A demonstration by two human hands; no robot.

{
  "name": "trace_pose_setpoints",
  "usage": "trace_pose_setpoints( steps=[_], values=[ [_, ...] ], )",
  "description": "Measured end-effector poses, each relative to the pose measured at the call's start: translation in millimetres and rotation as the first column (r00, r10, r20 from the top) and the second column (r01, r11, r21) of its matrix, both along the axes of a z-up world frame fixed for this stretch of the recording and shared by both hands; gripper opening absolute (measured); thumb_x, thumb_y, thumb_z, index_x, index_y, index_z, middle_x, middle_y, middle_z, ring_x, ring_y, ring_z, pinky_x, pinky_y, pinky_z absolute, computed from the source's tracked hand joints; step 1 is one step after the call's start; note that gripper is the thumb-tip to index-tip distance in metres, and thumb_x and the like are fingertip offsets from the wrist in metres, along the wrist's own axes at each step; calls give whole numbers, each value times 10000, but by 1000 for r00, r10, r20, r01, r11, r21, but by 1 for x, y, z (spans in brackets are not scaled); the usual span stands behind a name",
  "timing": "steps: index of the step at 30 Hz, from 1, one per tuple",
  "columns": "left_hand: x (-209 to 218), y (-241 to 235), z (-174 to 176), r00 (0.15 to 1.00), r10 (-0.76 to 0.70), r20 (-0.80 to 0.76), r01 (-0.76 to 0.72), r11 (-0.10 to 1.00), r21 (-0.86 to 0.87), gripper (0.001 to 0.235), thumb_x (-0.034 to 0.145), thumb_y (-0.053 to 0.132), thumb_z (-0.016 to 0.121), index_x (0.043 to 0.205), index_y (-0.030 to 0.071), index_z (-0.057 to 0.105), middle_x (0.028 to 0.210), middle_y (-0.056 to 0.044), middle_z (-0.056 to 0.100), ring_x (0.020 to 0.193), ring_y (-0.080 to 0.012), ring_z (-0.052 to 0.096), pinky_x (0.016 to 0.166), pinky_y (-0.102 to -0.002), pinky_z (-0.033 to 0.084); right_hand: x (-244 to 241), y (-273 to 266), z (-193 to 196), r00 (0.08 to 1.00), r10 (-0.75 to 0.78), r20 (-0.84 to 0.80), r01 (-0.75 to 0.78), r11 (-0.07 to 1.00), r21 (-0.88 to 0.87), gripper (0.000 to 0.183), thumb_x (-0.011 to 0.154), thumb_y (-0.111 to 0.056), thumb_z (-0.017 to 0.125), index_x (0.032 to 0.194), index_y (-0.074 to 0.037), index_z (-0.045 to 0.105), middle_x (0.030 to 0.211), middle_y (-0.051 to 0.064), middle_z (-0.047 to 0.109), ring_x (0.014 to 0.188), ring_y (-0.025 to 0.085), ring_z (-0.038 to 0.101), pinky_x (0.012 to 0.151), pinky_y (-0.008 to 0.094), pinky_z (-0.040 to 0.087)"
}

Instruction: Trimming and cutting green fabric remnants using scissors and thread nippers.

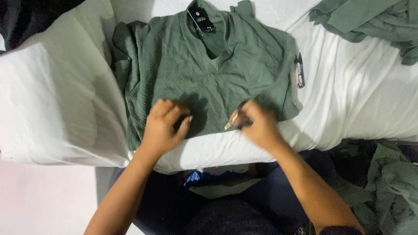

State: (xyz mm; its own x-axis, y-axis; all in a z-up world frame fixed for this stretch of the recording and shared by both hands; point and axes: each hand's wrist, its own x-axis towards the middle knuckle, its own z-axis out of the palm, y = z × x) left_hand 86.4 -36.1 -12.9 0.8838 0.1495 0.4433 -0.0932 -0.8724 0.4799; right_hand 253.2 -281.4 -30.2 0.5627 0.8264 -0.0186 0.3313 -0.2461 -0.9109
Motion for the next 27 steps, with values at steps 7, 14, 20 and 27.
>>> trace_pose_setpoints(
  steps=[7, 14, 20, 27],
  values=[
    [25, 5, -1, 983, 150, -110, -139, 986, 96, 461, 940, 273, 733, 1359, 121, 618, 1340, -161, 571, 1343, -441, 488, 1052, -605, 389, 86, 6, -34, 778, -362, 513, 439, 898, -32, 465, 781, -151, 903, 1136, -94, 609, 860, 48, 740, 822, 227, 719, 738, 349, 564],
    [25, 3, -12, 960, 252, -120, -243, 966, 86, 411, 968, 326, 721, 1312, 122, 629, 1324, -131, 591, 1348, -393, 516, 1100, -590, 364, 86, -3, -8, 647, -590, 484, 554, 799, 234, 450, 872, -102, 951, 1080, -54, 555, 889, 91, 727, 854, 270, 772, 800, 365, 578],
    [31, 6, -24, 965, 261, -12, -256, 956, 144, 135, 937, 276, 763, 990, 185, 679, 1123, -8, 632, 1232, -289, 582, 1012, -543, 378, 89, 18, -18, 655, -224, 721, 315, 949, 9, 526, 619, -107, 946, 1026, -119, 614, 911, 16, 706, 1073, 289, 666, 1026, 478, 447],
    [27, 6, -20, 949, 203, 243, -212, 977, 11, 138, 932, 187, 803, 860, 148, 692, 855, 9, 690, 950, -244, 713, 932, -431, 494, 88, 4, -7, 775, -230, 588, 298, 954, -20, 437, 756, -140, 915, 1067, -73, 615, 839, 66, 702, 962, 318, 691, 923, 430, 521]
  ],
)
